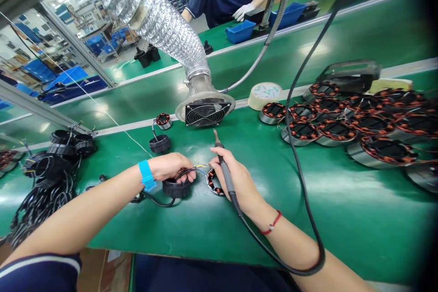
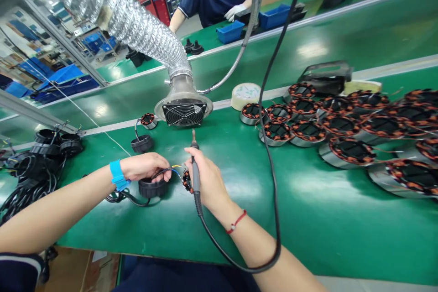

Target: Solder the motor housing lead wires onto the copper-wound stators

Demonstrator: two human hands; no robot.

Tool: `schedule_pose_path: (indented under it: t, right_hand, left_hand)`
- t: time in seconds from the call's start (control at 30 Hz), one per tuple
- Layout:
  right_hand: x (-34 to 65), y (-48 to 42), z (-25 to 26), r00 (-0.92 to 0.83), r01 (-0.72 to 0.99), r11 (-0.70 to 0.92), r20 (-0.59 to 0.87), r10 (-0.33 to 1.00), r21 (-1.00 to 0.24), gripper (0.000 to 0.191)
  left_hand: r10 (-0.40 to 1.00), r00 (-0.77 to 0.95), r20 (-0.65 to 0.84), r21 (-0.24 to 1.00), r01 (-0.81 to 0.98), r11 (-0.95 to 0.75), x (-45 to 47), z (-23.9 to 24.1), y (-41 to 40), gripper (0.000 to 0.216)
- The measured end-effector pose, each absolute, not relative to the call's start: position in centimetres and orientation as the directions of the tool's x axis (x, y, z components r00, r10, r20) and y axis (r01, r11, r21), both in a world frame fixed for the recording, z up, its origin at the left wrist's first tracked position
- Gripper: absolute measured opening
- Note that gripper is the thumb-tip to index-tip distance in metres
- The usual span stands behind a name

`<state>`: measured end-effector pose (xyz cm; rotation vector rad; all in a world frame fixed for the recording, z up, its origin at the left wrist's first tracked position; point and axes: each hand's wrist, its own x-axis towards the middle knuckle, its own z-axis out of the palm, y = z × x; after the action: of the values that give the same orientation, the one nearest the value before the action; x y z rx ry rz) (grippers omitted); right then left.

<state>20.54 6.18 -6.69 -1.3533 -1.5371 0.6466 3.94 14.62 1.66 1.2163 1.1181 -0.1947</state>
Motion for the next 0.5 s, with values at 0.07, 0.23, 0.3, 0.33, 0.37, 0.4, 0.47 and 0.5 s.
schedule_pose_path:
  t: [0.07, 0.23, 0.3, 0.33, 0.37, 0.4, 0.47, 0.5]
  right_hand:
    - [20.4, 6.1, -6.9, 0.072, 0.469, 0.27, 0.341, 0.937, -0.841, 0.03]
    - [20.2, 5.8, -7.1, 0.033, 0.476, 0.365, 0.43, 0.902, -0.801, 0.032]
    - [20.2, 5.8, -7.1, 0.02, 0.481, 0.39, 0.455, 0.89, -0.785, 0.031]
    - [20.2, 5.8, -7.1, 0.01, 0.484, 0.401, 0.463, 0.886, -0.778, 0.032]
    - [20.2, 5.8, -7.1, -0.003, 0.487, 0.41, 0.468, 0.884, -0.771, 0.032]
    - [20.2, 5.8, -7.1, -0.018, 0.486, 0.419, 0.47, 0.882, -0.767, 0.032]
    - [20.2, 5.8, -7.1, -0.046, 0.477, 0.434, 0.471, 0.881, -0.764, 0.033]
    - [20.1, 5.8, -7.1, -0.058, 0.473, 0.443, 0.474, 0.878, -0.762, 0.033]
  left_hand:
    - [0.392, 0.512, -0.764, 0.645, 0.601, 0.472, 3.7, 1.8, 14.0, 0.019]
    - [0.469, 0.472, -0.746, 0.665, 0.505, 0.55, 3.0, 2.2, 11.5, 0.016]
    - [0.567, 0.428, -0.703, 0.701, 0.551, 0.453, 2.5, 2.4, 10.7, 0.015]
    - [0.627, 0.405, -0.665, 0.711, 0.601, 0.366, 2.3, 2.4, 10.4, 0.014]
    - [0.69, 0.388, -0.611, 0.707, 0.659, 0.255, 2.2, 2.4, 10.2, 0.013]
    - [0.752, 0.382, -0.537, 0.687, 0.716, 0.127, 2.1, 2.4, 9.9, 0.014]
    - [0.836, 0.418, -0.356, 0.59, 0.794, -0.145, 2.2, 2.2, 9.4, 0.017]
    - [0.849, 0.451, -0.277, 0.522, 0.812, -0.26, 2.4, 2.0, 9.0, 0.02]
